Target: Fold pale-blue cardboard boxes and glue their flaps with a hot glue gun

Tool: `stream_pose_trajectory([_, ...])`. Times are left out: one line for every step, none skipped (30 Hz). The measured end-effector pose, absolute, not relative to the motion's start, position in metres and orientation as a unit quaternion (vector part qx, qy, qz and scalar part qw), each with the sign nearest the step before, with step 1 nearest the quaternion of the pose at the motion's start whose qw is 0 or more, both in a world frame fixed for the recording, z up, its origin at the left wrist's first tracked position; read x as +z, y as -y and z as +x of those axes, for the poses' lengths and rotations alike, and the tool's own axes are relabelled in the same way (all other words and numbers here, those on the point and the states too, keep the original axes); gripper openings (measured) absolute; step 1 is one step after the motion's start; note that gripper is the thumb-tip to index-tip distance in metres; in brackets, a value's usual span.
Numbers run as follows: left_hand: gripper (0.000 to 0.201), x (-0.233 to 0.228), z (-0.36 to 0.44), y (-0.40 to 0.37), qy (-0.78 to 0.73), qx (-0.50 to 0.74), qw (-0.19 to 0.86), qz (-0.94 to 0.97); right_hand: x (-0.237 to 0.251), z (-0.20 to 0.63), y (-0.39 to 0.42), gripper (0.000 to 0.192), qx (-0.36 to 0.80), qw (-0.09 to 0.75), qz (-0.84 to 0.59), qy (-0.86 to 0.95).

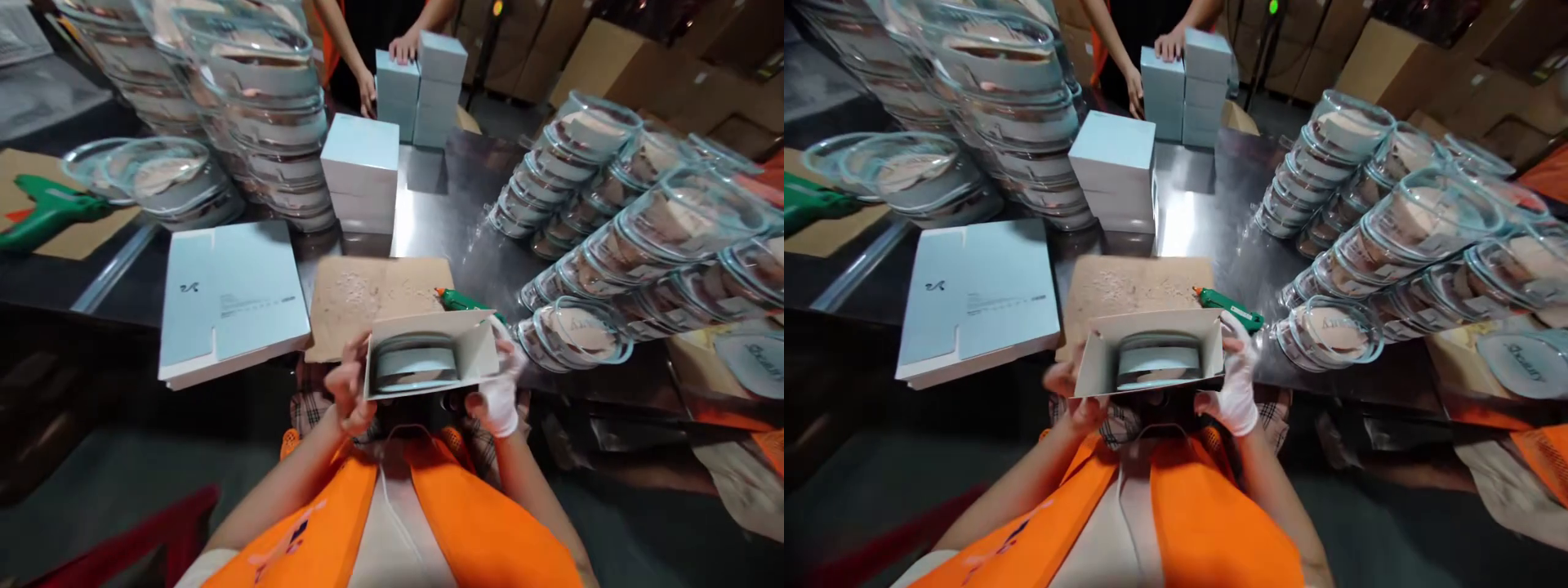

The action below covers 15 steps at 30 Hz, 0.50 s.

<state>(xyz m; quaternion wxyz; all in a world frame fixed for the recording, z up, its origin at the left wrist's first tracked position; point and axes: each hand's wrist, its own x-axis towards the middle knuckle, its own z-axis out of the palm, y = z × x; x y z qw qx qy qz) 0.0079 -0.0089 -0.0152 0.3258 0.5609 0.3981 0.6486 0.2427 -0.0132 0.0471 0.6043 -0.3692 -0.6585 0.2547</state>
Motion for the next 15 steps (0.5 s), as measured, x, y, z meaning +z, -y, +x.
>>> stream_pose_trajectory([0.068,-0.011,0.005,0.01,-0.375,0.656,0.31,0.577,0.046,0.234,0.011,0.075,0.269,0.592,-0.362,0.668])
stream_pose_trajectory([0.066,-0.006,0.003,0.01,-0.352,0.661,0.294,0.594,0.047,0.226,0.008,0.072,0.284,0.578,-0.364,0.673])
stream_pose_trajectory([0.062,0.0,0.002,0.011,-0.336,0.666,0.277,0.606,0.049,0.219,0.007,0.069,0.297,0.571,-0.379,0.665])
stream_pose_trajectory([0.056,0.006,0.002,0.011,-0.331,0.671,0.259,0.61,0.051,0.212,0.006,0.066,0.301,0.577,-0.405,0.642])
stream_pose_trajectory([0.049,0.012,0.004,0.011,-0.334,0.679,0.245,0.606,0.054,0.205,0.006,0.059,0.298,0.594,-0.436,0.607])
stream_pose_trajectory([0.041,0.017,0.006,0.01,-0.34,0.687,0.234,0.598,0.058,0.198,0.006,0.048,0.289,0.615,-0.465,0.568])
stream_pose_trajectory([0.04,0.022,0.009,0.009,-0.342,0.701,0.227,0.583,0.062,0.191,0.006,0.038,0.281,0.636,-0.483,0.532])
stream_pose_trajectory([0.05,0.026,0.012,0.008,-0.336,0.719,0.221,0.567,0.066,0.186,0.007,0.037,0.276,0.654,-0.492,0.504])
stream_pose_trajectory([0.058,0.029,0.013,0.006,-0.325,0.73,0.217,0.561,0.07,0.181,0.007,0.042,0.277,0.667,-0.491,0.487])
stream_pose_trajectory([0.059,0.031,0.013,0.005,-0.314,0.729,0.21,0.571,0.074,0.179,0.007,0.047,0.284,0.671,-0.487,0.481])
stream_pose_trajectory([0.053,0.032,0.012,0.003,-0.306,0.721,0.196,0.59,0.077,0.179,0.007,0.05,0.293,0.668,-0.487,0.479])
stream_pose_trajectory([0.044,0.032,0.009,0.002,-0.303,0.705,0.178,0.615,0.08,0.183,0.008,0.052,0.303,0.657,-0.494,0.482])
stream_pose_trajectory([0.04,0.032,0.004,0.0,-0.309,0.685,0.158,0.641,0.081,0.19,0.009,0.052,0.318,0.637,-0.503,0.49])
stream_pose_trajectory([0.045,0.031,-0.001,-0.001,-0.318,0.665,0.14,0.661,0.08,0.2,0.011,0.051,0.334,0.608,-0.516,0.503])
stream_pose_trajectory([0.052,0.03,-0.007,-0.002,-0.325,0.653,0.127,0.673,0.079,0.213,0.013,0.048,0.342,0.576,-0.535,0.515])
